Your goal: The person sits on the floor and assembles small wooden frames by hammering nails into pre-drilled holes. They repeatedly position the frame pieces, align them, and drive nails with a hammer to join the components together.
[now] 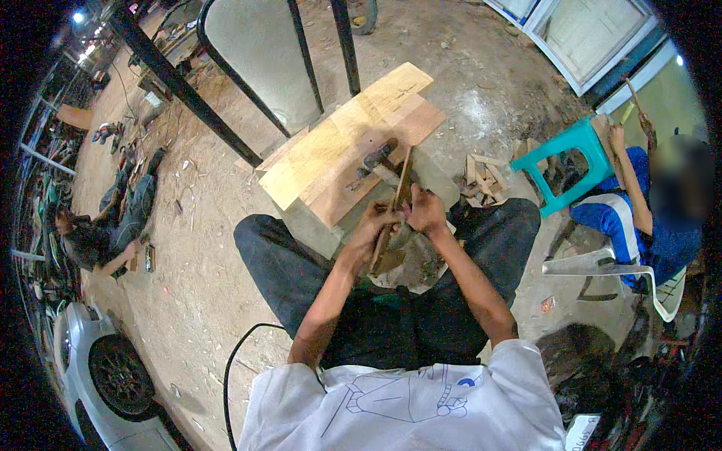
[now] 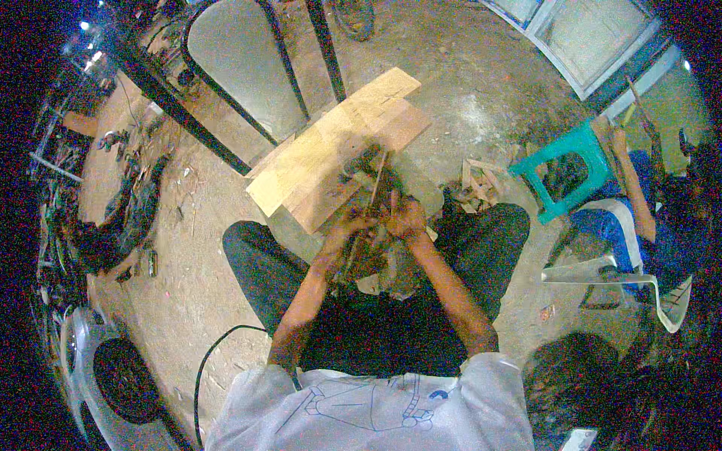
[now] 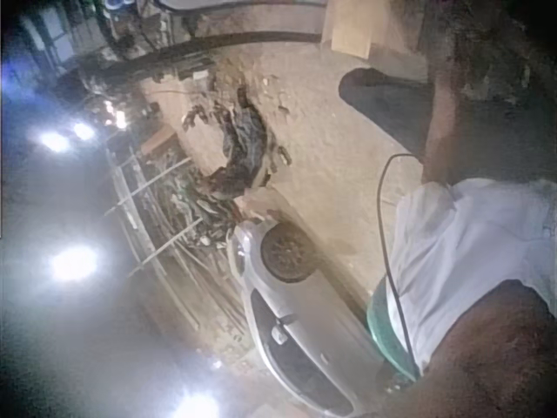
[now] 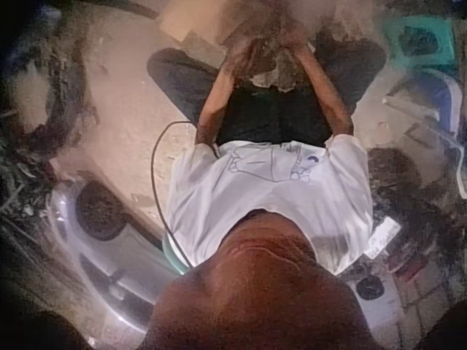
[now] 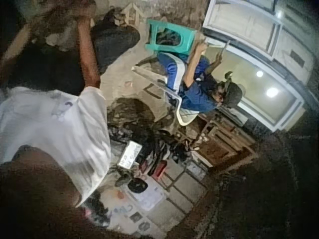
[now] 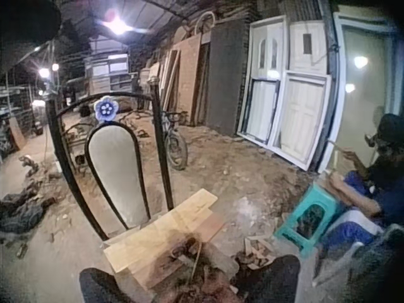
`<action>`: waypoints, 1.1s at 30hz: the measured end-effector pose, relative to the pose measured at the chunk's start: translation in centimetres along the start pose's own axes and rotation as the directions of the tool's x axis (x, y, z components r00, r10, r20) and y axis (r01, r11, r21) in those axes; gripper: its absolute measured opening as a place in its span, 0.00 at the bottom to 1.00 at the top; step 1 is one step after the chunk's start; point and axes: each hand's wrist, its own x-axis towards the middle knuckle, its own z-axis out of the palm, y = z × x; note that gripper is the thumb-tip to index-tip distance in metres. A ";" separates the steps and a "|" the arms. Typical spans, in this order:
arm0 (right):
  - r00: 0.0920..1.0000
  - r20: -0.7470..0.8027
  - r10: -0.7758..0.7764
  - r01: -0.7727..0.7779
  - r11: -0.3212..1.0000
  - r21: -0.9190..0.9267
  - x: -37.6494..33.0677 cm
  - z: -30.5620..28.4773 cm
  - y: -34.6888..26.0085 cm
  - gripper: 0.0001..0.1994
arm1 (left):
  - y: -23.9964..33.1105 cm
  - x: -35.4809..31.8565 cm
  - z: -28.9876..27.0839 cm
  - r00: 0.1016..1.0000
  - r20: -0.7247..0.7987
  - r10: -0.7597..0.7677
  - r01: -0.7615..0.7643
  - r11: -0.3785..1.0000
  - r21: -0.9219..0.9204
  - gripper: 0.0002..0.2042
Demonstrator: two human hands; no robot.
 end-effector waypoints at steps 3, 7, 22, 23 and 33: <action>0.979 0.175 0.102 -0.091 0.993 -0.072 1.0 -3.0 -2.9 0.30 | -6.3 2.3 -3.7 0.972 0.029 0.235 -0.219 0.939 -0.264 0.27; 0.985 -0.146 0.089 -0.070 0.989 0.129 1.6 -5.4 -1.5 0.33 | -3.6 2.0 -3.4 0.988 0.084 0.127 -0.127 0.992 -0.005 0.29; 0.787 0.104 -0.608 0.613 0.750 -0.250 4.0 -17.3 -3.4 0.26 | -0.2 -0.6 -4.9 0.942 0.229 0.246 -0.278 0.953 0.118 0.18; 0.775 0.099 -0.624 0.626 0.737 -0.255 4.0 -17.0 -2.4 0.25 | -0.6 -0.4 -5.5 0.932 0.254 0.258 -0.292 0.951 0.105 0.16; 0.958 0.088 -0.274 0.278 0.960 -0.028 -0.9 -18.6 -5.4 0.25 | 3.7 -2.4 -2.9 0.956 0.151 0.250 -0.235 0.966 -0.111 0.12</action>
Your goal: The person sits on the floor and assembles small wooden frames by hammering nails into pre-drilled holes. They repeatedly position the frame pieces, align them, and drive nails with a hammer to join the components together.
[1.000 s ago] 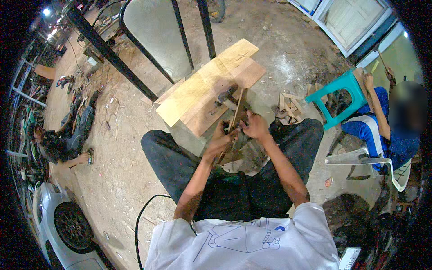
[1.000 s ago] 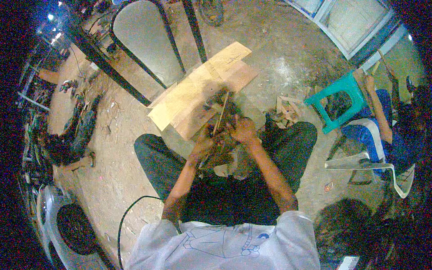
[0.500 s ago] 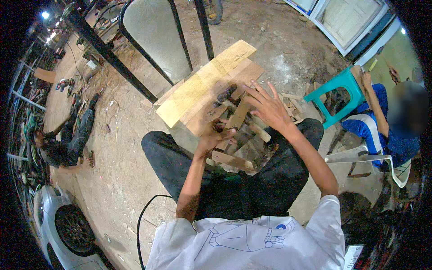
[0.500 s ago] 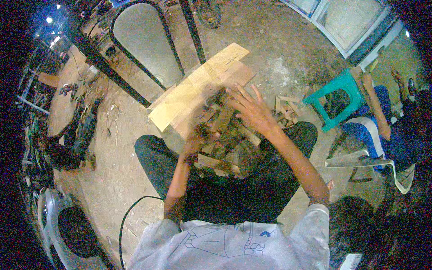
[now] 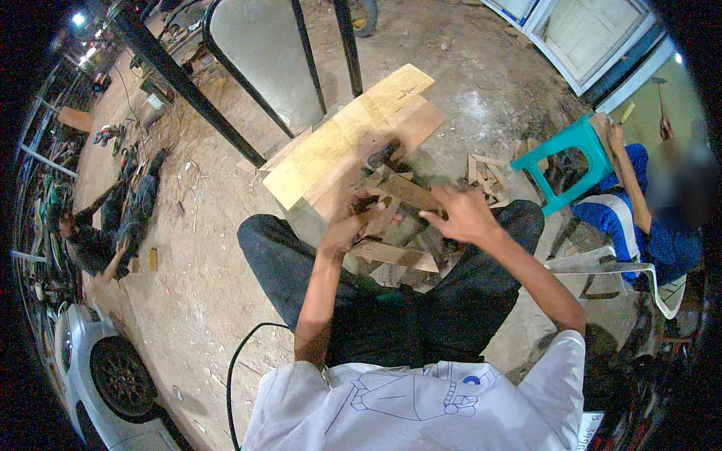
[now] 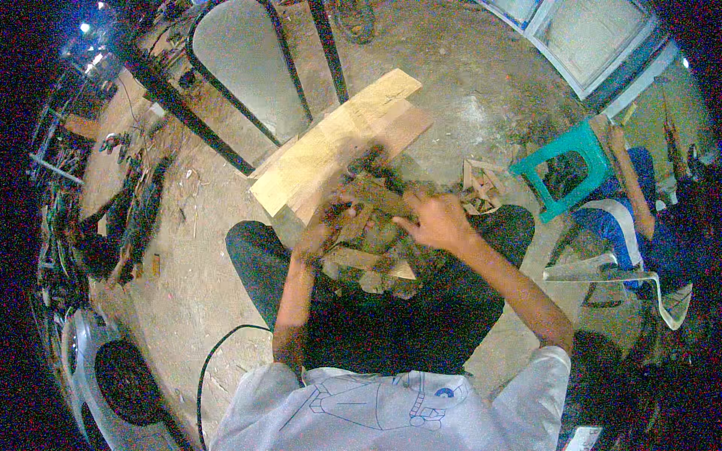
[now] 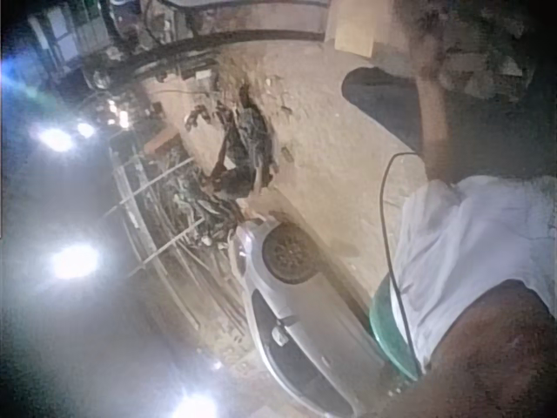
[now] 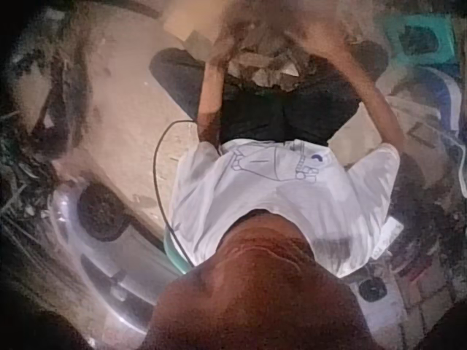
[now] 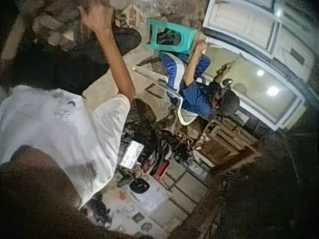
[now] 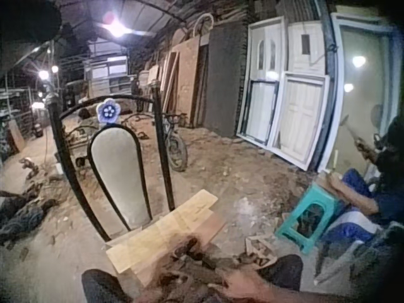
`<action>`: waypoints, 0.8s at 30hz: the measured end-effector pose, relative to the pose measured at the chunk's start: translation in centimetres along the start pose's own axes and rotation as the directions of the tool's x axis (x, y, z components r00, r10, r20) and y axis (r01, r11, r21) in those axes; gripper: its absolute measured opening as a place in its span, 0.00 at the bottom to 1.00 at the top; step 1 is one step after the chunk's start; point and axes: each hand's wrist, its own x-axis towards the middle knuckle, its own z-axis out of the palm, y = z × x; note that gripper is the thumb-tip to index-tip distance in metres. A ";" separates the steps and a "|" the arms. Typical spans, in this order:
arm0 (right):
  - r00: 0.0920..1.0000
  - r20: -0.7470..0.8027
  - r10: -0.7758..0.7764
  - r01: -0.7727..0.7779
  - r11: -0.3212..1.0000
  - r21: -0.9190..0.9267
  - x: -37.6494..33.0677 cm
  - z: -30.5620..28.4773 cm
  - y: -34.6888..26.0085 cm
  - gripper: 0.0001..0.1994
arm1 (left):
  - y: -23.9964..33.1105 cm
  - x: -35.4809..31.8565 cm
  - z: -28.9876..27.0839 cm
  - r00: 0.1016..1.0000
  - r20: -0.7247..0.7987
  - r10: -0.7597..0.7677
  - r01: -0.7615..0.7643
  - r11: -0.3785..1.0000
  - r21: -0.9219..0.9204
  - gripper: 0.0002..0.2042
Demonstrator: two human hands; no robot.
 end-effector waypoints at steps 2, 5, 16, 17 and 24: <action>0.983 0.111 0.144 -0.150 0.987 0.049 -0.3 -0.8 -2.7 0.25 | -0.5 -0.3 0.1 0.999 -0.027 0.031 -0.030 0.999 0.041 0.11; 0.947 0.136 0.290 -0.296 0.955 0.022 -1.4 -0.9 -4.9 0.25 | -1.6 0.0 0.4 0.991 -0.051 0.121 -0.109 0.974 0.201 0.10; 0.957 0.005 0.289 -0.198 0.643 0.740 -2.6 0.8 -4.4 0.12 | -0.1 -0.2 -0.9 0.992 0.001 -0.129 0.112 0.866 0.488 0.19; 0.944 0.045 0.326 -0.252 0.626 0.738 -2.7 0.8 -4.3 0.12 | 0.2 -0.2 -1.9 0.983 0.015 -0.181 0.145 0.831 0.537 0.21; 0.864 -0.142 0.484 -0.176 0.553 0.814 -2.9 1.8 -3.2 0.09 | -3.7 -2.6 -2.2 0.962 -0.119 -0.244 0.214 0.951 -0.223 0.29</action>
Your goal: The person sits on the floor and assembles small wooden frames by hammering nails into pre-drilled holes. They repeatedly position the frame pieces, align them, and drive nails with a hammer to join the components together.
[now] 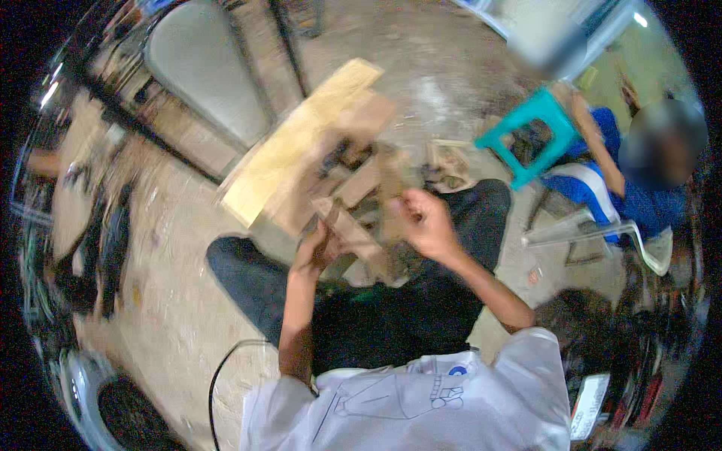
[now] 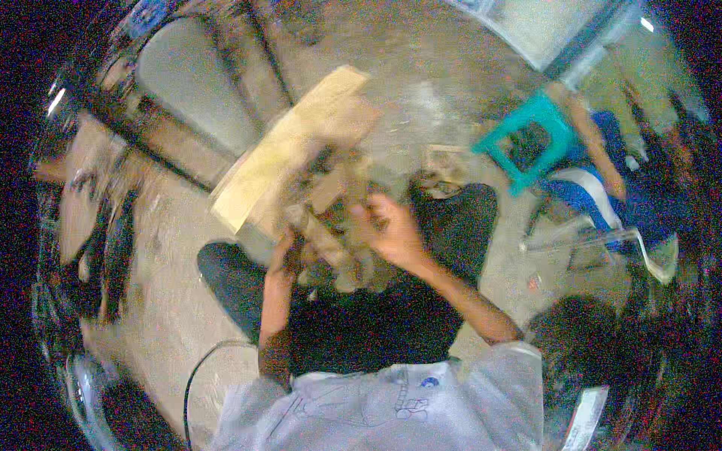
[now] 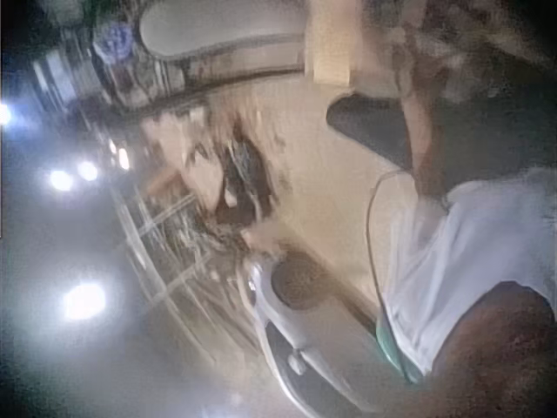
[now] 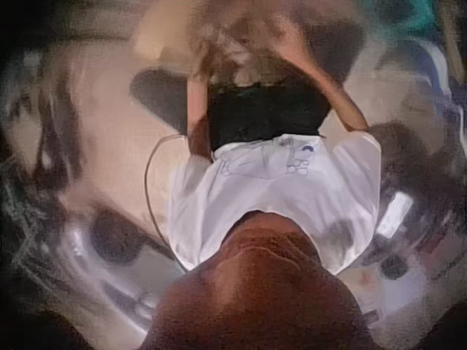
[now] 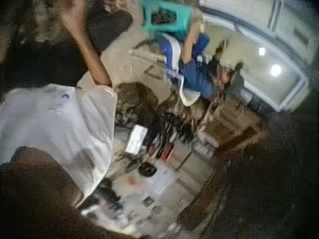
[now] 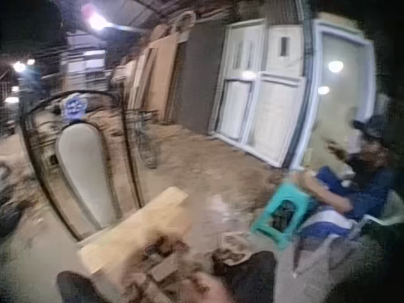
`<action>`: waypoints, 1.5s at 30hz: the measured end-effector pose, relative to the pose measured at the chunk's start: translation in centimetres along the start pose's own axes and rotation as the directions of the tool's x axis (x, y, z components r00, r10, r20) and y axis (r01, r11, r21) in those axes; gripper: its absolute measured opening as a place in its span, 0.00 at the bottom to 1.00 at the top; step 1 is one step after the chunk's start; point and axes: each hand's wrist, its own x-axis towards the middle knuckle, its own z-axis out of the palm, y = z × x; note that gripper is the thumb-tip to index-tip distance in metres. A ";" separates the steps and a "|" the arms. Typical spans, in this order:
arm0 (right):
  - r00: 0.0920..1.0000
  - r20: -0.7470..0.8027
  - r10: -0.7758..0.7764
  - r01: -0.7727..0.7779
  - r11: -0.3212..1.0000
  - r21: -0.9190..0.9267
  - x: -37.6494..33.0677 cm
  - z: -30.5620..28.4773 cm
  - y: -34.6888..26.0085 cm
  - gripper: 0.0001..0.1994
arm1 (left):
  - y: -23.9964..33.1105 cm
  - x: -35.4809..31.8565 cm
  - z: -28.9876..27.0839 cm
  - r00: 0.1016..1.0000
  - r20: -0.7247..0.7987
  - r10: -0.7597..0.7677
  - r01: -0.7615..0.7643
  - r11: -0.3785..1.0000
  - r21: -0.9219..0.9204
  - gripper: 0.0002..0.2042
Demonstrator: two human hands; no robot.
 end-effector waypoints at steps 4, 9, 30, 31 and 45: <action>0.989 0.065 0.131 -0.122 0.985 -0.123 1.0 0.5 -0.5 0.16 | -1.1 0.1 0.3 0.995 -0.078 0.060 -0.045 0.984 0.174 0.24; 0.972 0.061 0.226 -0.234 0.955 0.181 -0.1 2.2 4.3 0.22 | -0.5 -0.1 2.0 0.975 -0.218 0.040 0.020 0.964 0.266 0.26; 0.991 -0.099 0.090 -0.080 0.992 0.099 -1.7 4.1 4.8 0.19 | -0.2 0.0 3.3 0.973 -0.196 0.123 -0.043 0.928 0.370 0.28; 0.992 -0.104 0.067 -0.060 0.996 0.072 -1.7 4.3 5.7 0.20 | -0.2 0.8 2.5 0.977 -0.175 0.118 -0.042 0.920 0.390 0.27; 0.914 0.060 0.402 -0.394 0.839 0.376 -0.8 2.9 4.2 0.14 | -0.8 0.6 3.7 0.993 0.082 0.083 -0.099 0.971 0.218 0.34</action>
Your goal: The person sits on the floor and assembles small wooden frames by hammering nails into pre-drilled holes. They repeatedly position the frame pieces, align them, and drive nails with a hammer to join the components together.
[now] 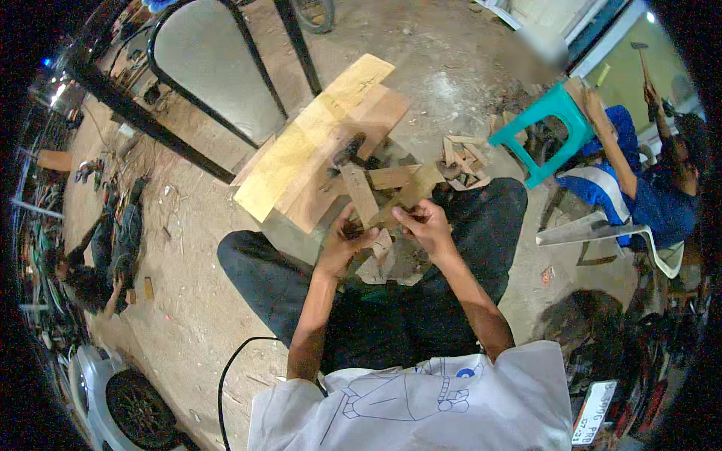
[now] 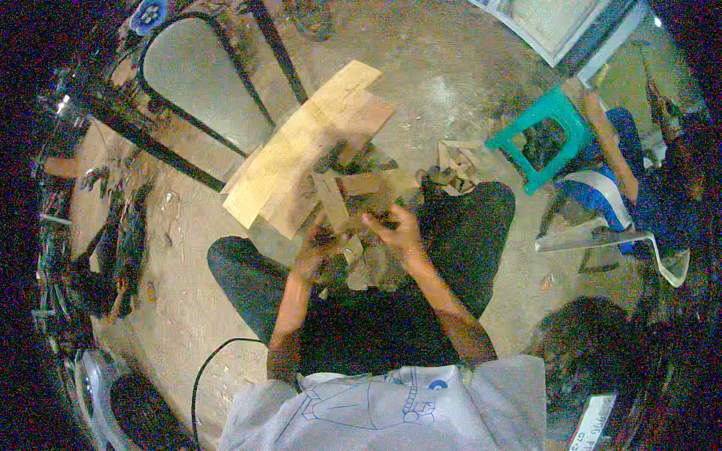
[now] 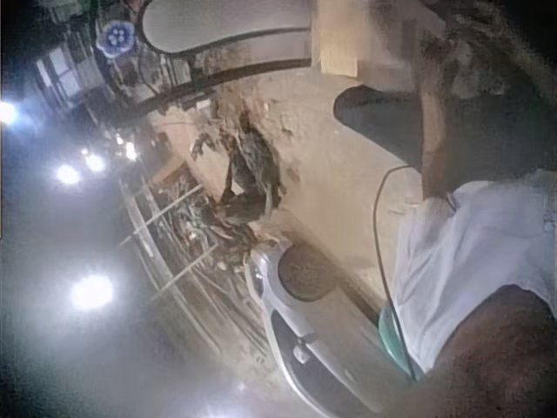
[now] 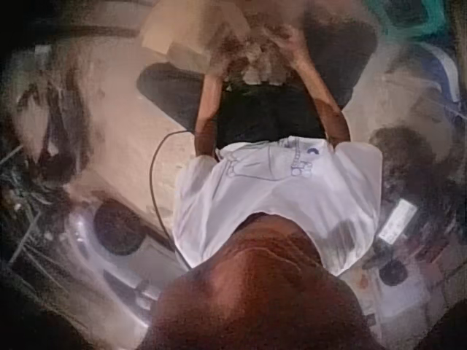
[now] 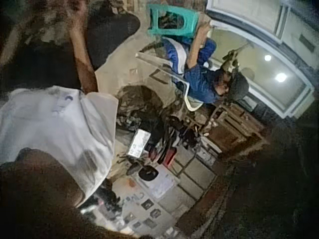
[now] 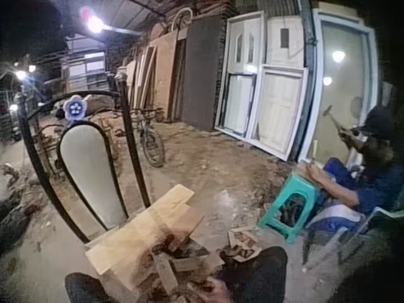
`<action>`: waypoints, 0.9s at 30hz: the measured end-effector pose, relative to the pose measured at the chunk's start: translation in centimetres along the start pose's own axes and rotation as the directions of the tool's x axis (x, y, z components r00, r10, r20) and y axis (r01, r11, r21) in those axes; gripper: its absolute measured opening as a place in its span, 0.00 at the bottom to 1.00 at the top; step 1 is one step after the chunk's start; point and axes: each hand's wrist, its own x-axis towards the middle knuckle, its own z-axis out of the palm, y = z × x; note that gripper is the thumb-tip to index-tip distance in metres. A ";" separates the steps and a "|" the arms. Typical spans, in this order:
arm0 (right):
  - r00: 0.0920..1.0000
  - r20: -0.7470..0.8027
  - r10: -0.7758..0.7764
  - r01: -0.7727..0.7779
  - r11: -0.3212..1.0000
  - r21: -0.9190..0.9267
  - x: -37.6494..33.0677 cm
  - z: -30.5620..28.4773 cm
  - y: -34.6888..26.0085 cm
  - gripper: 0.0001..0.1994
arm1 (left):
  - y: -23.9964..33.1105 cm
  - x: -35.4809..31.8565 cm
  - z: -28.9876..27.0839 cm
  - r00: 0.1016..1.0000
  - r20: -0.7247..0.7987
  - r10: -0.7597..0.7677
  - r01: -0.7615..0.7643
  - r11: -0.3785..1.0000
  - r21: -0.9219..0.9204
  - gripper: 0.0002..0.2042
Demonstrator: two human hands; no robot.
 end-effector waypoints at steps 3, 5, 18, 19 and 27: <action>1.000 0.010 0.027 -0.027 0.999 -0.033 0.0 -0.5 0.0 0.16 | -0.7 0.2 -0.1 0.998 0.004 0.062 -0.062 0.998 0.031 0.35; 0.998 -0.008 0.060 -0.060 0.998 -0.032 -0.2 -0.3 -0.3 0.15 | -1.4 0.3 -0.2 0.995 -0.032 0.097 -0.094 0.992 0.081 0.35; 1.000 -0.014 0.001 -0.001 1.000 -0.026 0.4 -0.1 2.1 0.15 | -1.0 0.3 0.6 0.994 -0.011 0.105 -0.104 0.994 0.017 0.30; 0.999 0.012 0.047 -0.047 0.999 0.004 0.2 0.1 1.6 0.14 | -0.9 0.5 0.4 0.996 -0.023 0.087 -0.086 0.996 0.037 0.29; 0.970 -0.241 -0.016 0.052 0.988 0.145 1.0 -2.1 -0.6 0.21 | 0.5 0.9 -0.3 0.993 -0.081 0.083 -0.086 0.996 -0.038 0.25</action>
